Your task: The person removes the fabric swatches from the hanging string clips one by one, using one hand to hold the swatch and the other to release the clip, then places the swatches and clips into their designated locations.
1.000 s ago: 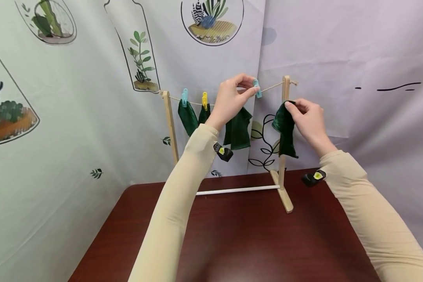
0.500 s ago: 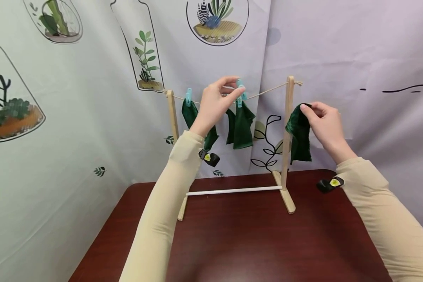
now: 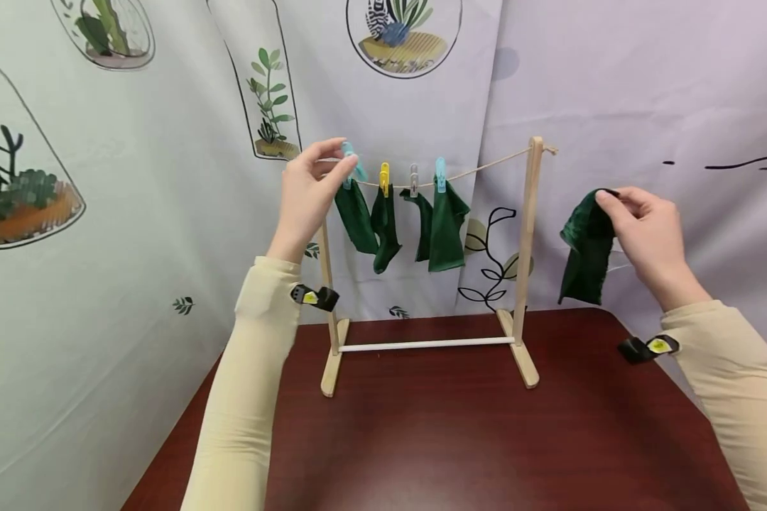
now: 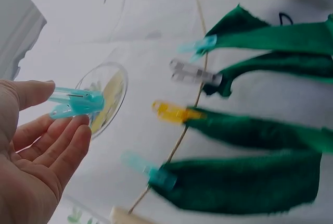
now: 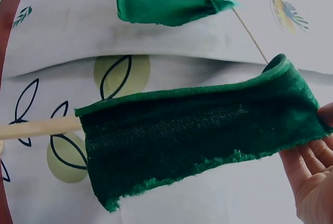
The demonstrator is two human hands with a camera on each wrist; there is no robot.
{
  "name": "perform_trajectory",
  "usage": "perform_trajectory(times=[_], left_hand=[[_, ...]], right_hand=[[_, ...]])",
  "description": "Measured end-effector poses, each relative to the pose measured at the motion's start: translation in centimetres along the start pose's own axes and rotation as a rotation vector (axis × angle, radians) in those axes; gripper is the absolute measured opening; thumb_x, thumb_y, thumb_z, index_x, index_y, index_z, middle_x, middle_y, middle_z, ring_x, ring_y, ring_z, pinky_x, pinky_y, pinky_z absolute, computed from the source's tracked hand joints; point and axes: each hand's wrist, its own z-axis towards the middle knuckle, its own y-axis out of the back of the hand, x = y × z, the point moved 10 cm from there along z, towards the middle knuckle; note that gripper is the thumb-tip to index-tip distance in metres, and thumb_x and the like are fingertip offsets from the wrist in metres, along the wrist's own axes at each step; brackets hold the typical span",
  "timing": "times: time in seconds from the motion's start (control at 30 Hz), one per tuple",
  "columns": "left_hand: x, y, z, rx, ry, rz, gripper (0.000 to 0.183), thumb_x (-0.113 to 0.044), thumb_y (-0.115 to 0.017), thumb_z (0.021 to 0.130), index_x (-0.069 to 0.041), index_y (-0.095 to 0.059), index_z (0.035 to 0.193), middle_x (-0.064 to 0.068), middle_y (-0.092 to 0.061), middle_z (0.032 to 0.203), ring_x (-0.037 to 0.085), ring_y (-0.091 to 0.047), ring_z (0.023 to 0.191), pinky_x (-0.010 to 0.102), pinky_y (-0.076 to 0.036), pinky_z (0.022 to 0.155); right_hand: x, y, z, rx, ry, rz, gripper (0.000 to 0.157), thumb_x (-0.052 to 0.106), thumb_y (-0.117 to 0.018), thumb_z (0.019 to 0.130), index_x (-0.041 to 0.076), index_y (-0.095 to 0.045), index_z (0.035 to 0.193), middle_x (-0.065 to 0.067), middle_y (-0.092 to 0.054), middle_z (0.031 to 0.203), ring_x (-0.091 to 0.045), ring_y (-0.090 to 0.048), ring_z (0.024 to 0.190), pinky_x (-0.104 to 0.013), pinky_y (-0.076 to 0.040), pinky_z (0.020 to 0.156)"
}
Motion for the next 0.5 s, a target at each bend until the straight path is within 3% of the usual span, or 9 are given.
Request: perform_trajectory(times=[0.3, 0.5], left_hand=[[0.9, 6.3, -2.0, -0.124, 0.025, 0.001, 0.038, -0.027, -0.073, 0.095, -0.009, -0.068, 0.128, 0.002, -0.063, 0.109, 0.015, -0.065, 0.101, 0.028, -0.052, 0.092], [3.5, 8.8, -4.6, -0.146, 0.081, 0.086, 0.041, -0.029, -0.073, 0.095, -0.009, -0.067, 0.130, 0.004, -0.068, 0.112, 0.014, -0.064, 0.102, 0.030, -0.050, 0.097]], right_hand=[[-0.6, 2.2, -0.3, -0.018, -0.024, 0.045, 0.012, 0.033, -0.069, 0.097, 0.023, -0.075, 0.094, 0.012, -0.053, 0.055, -0.008, -0.039, 0.060, -0.021, -0.031, 0.052], [-2.3, 3.0, -1.3, 0.003, -0.065, 0.028, 0.012, 0.036, -0.068, 0.097, 0.025, -0.072, 0.094, 0.011, -0.047, 0.055, -0.008, -0.036, 0.051, -0.026, -0.029, 0.046]])
